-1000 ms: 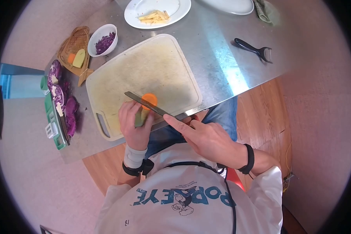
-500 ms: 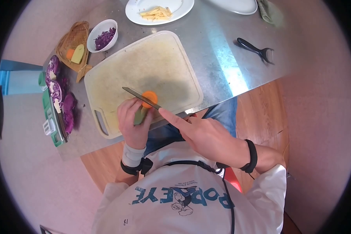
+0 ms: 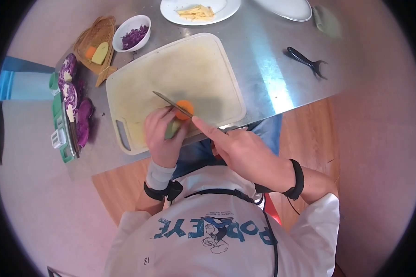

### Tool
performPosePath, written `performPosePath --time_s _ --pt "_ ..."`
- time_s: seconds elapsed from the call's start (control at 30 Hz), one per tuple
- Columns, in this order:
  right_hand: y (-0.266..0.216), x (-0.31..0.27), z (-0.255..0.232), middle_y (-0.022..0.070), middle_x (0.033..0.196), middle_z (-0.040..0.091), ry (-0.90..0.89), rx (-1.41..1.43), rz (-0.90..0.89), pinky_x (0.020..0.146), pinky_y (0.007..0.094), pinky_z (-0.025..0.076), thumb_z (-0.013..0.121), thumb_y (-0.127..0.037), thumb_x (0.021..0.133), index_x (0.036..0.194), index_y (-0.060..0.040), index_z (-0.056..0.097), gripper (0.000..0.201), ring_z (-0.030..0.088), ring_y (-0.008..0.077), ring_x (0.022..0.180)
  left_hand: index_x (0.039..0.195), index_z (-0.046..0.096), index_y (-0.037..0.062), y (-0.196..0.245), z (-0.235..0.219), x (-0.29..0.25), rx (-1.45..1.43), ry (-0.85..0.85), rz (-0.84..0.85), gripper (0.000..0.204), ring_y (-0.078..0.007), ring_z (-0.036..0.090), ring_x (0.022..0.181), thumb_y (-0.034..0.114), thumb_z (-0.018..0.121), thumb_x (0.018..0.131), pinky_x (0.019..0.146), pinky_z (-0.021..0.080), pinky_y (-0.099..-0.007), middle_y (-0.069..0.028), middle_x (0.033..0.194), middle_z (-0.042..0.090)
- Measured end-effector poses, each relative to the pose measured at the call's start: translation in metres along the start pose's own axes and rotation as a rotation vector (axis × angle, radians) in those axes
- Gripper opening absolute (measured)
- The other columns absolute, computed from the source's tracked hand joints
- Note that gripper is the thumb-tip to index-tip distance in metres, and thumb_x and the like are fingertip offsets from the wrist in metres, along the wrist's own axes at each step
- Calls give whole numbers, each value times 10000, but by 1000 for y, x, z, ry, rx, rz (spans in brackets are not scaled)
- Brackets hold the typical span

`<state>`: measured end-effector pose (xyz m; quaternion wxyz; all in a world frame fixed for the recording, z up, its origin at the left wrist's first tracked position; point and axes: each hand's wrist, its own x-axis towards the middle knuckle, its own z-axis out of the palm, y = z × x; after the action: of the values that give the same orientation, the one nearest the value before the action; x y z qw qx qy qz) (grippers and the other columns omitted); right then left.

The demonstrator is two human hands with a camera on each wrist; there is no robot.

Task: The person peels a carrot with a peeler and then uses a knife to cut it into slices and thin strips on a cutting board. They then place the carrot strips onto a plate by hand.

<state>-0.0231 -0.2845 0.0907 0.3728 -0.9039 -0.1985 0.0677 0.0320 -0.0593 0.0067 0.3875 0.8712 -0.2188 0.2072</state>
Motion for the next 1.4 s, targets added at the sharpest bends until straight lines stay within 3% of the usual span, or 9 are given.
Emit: performPosePath --time_s 0.43,0.53,0.63,0.7,0.8,1.03,1.13,1.23,1.4 --pt "7 13 20 86 647 552 41 234 54 561 369 536 544 87 947 1626 -72 419 708 630 238 534 1189 700 36 0 4 2 -7 35 56 486 -351 655 1137 26 891 742 1009 495 -445 -124 1201 715" --pt "-2 10 15 140 814 696 -27 221 160 691 390 567 536 62 1014 1641 -107 402 662 703 329 691 1227 682 43 -3 5 -1 1 23 67 527 -354 650 1148 30 890 742 1024 483 -453 -129 1217 710" --pt "-6 4 16 148 862 728 166 241 -21 687 359 561 555 48 1014 1640 -108 412 661 681 336 670 1271 669 47 0 2 1 4 12 38 570 -362 640 1161 53 898 749 1035 478 -467 -129 1235 703" --pt "-13 -4 4 98 722 629 237 318 24 602 337 580 516 23 1049 1653 -165 406 642 681 199 567 1291 668 49 6 -1 8 -1 8 15 587 -367 634 1170 73 907 755 1034 483 -473 -127 1242 699" --pt "-15 -13 0 80 745 654 261 407 125 643 315 614 491 4 1076 1662 -180 388 623 718 182 613 1337 639 34 14 -4 22 47 -18 6 635 -377 627 1148 130 904 768 1046 462 -482 -132 1229 688" --pt "-11 -27 4 84 791 687 319 432 98 660 302 629 477 21 1072 1659 -149 384 618 750 168 655 1362 633 27 11 14 36 166 -112 87 636 -340 629 1007 155 877 789 1066 448 -512 -121 1061 692" --pt "-7 -34 3 163 997 758 285 450 170 773 332 626 503 15 1064 1635 -97 415 589 793 259 801 1368 629 23 13 15 37 148 -92 73 621 -334 640 949 148 867 808 1074 442 -529 -119 1032 697" --pt "-2 -36 8 277 1364 678 338 378 210 977 384 550 544 5 1045 1581 -28 479 541 733 426 1116 1366 635 34 14 17 35 55 -113 12 576 -313 671 950 144 854 846 1142 415 -540 -110 1087 718" --pt "-1 -36 9 272 1351 686 347 401 226 951 379 560 543 10 1044 1583 -21 473 545 751 400 1082 1401 620 65 14 1 41 67 -38 4 596 -322 671 1068 174 849 861 1187 381 -559 -116 1148 714"
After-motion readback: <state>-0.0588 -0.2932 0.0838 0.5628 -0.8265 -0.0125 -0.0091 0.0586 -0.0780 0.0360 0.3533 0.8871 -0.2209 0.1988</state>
